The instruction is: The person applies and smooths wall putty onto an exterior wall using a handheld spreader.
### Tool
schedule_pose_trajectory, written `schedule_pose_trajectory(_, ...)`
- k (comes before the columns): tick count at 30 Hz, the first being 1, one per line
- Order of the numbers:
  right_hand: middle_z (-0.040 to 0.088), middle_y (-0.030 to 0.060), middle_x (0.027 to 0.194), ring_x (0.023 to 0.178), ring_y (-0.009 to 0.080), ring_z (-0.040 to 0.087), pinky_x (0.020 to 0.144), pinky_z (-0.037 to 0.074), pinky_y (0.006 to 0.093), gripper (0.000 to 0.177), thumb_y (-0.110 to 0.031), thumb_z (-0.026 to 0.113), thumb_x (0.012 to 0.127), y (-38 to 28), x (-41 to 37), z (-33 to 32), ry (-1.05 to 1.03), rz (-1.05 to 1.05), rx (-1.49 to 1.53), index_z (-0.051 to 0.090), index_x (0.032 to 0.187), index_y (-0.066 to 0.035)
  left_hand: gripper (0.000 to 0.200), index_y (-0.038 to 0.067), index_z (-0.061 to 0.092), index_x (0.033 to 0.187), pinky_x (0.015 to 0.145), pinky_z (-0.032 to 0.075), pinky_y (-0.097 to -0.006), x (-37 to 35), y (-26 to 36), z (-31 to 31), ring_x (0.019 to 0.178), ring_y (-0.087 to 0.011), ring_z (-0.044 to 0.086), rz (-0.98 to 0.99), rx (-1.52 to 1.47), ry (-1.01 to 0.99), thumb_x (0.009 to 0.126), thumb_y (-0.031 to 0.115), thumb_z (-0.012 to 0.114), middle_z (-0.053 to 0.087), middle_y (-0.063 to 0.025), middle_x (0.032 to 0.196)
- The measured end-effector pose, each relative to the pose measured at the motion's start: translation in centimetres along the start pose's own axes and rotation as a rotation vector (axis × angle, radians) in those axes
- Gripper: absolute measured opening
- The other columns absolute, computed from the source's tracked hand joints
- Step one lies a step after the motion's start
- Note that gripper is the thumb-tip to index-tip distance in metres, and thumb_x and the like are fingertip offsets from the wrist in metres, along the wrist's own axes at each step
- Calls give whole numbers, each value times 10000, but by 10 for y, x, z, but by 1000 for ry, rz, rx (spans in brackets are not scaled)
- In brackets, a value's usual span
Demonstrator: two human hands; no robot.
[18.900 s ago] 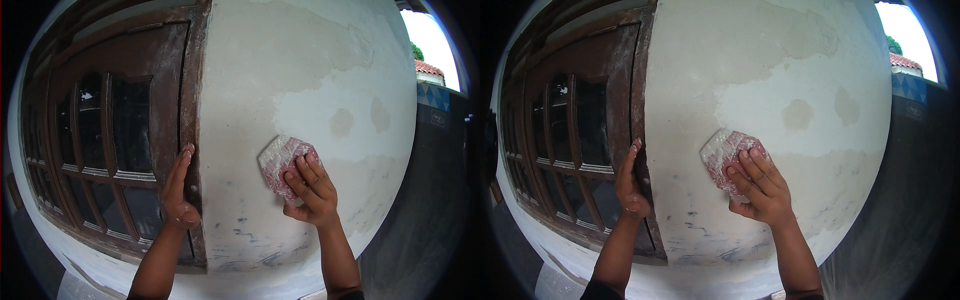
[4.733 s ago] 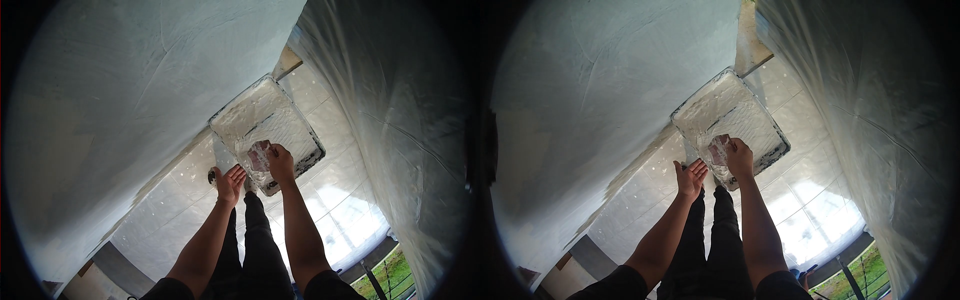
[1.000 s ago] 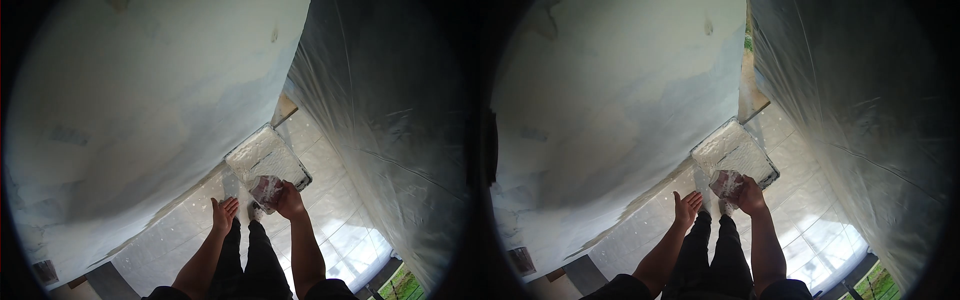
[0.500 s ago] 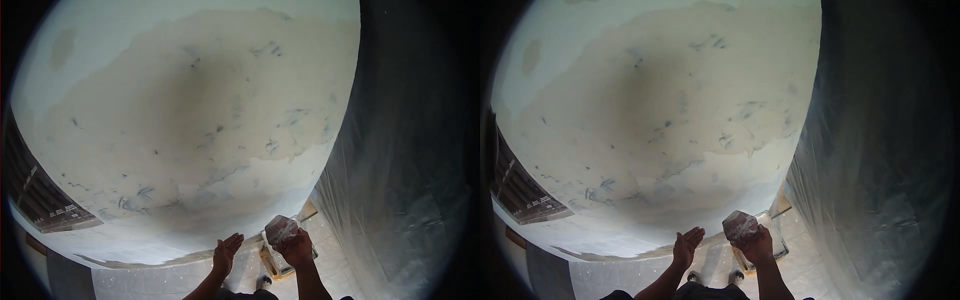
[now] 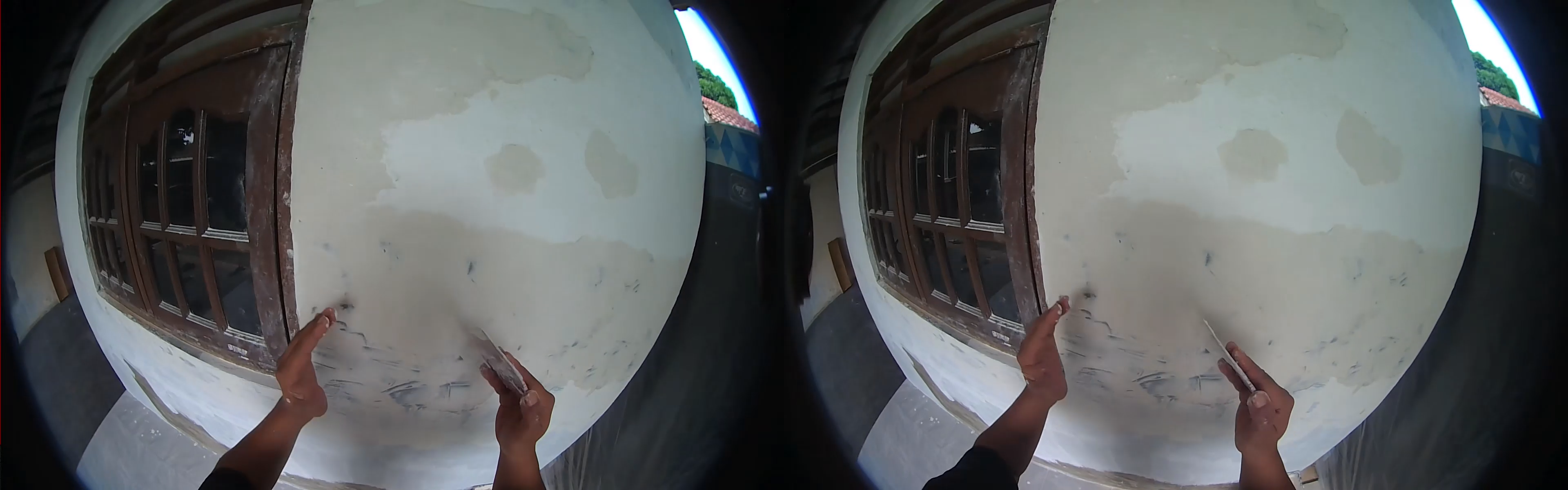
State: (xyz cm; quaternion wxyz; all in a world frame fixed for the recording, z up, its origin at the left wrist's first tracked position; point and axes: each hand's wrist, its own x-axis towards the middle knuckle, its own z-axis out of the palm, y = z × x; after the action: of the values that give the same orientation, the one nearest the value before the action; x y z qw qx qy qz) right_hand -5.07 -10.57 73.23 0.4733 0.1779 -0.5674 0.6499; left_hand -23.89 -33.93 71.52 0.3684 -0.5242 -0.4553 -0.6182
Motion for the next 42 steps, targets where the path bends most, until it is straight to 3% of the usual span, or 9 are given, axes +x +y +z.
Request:
schedule_pose_trajectory(1, 626, 237, 1255, 1203, 439, 580, 992, 492, 585, 480, -255, 579, 851, 2, 16, 16, -2, -14, -8, 634, 1219, 47, 1001, -95, 452, 1390, 1135, 333, -467, 20, -13, -22, 1314, -327, 499, 20, 50, 32, 919, 763, 242, 529, -238, 1386)
schedule_pose_trajectory(3, 618, 255, 1264, 1251, 445, 544, 1031, 471, 531, 524, -208, 674, 787, 9, 43, 43, -196, -607, -695, 626, 1240, 49, 1072, -109, 441, 1391, 1141, 325, -456, 67, -31, -47, 1337, -335, 475, 70, 93, 55, 876, 808, 226, 508, -248, 1403)
schedule_pose_trajectory(6, 615, 255, 1267, 1266, 438, 532, 1042, 469, 495, 565, -205, 742, 730, 11, 75, 80, -300, -877, -1003, 638, 1232, 33, 1117, -109, 401, 1417, 1160, 294, -443, 129, -49, -62, 1361, -330, 446, 157, 73, 48, 846, 836, 230, 480, -244, 1431)
schedule_pose_trajectory(9, 615, 226, 1285, 1269, 414, 537, 1047, 467, 485, 572, -232, 763, 725, 19, 103, 96, -317, -1014, -1182, 646, 1228, 14, 1168, -101, 334, 1454, 1181, 251, -443, 152, -62, -59, 1403, -325, 387, 182, 44, 64, 813, 869, 212, 429, -242, 1473)
schedule_pose_trajectory(11, 614, 212, 1293, 1272, 401, 538, 1051, 466, 479, 558, -233, 753, 738, 20, 117, 101, -343, -1028, -1250, 647, 1229, 9, 1202, -92, 291, 1477, 1196, 218, -450, 156, -70, -59, 1434, -322, 340, 164, 15, 71, 793, 891, 194, 392, -243, 1502)
schedule_pose_trajectory(20, 604, 180, 1321, 1313, 356, 503, 1068, 457, 482, 525, -278, 738, 792, 26, 142, 101, -436, -1062, -1407, 654, 1241, -21, 1213, -146, 389, 1404, 1139, 330, -445, 146, -95, -62, 1342, -367, 468, 352, 70, -36, 796, 888, 210, 480, -295, 1411)
schedule_pose_trajectory(22, 601, 177, 1327, 1311, 356, 506, 1071, 452, 481, 525, -297, 730, 805, 30, 144, 101, -437, -1079, -1433, 652, 1247, -24, 1092, -122, 355, 1439, 1166, 280, -446, 146, -99, -62, 1374, -342, 434, 391, 14, -69, 884, 811, 237, 430, -270, 1467)
schedule_pose_trajectory(38, 612, 169, 1317, 1302, 330, 525, 1045, 470, 480, 493, -299, 703, 823, 33, 148, 101, -389, -1097, -1419, 662, 1234, -31, 1192, -154, 319, 1436, 1168, 270, -457, 143, -99, -62, 1380, -359, 419, 353, 18, -52, 833, 867, 191, 426, -289, 1461)
schedule_pose_trajectory(42, 620, 170, 1306, 1302, 335, 525, 1046, 469, 475, 498, -300, 714, 816, 42, 130, 92, -407, -1013, -1451, 664, 1231, -29, 1198, -158, 320, 1432, 1168, 268, -460, 143, -100, -62, 1380, -363, 417, 365, 23, -45, 830, 868, 180, 427, -297, 1455)
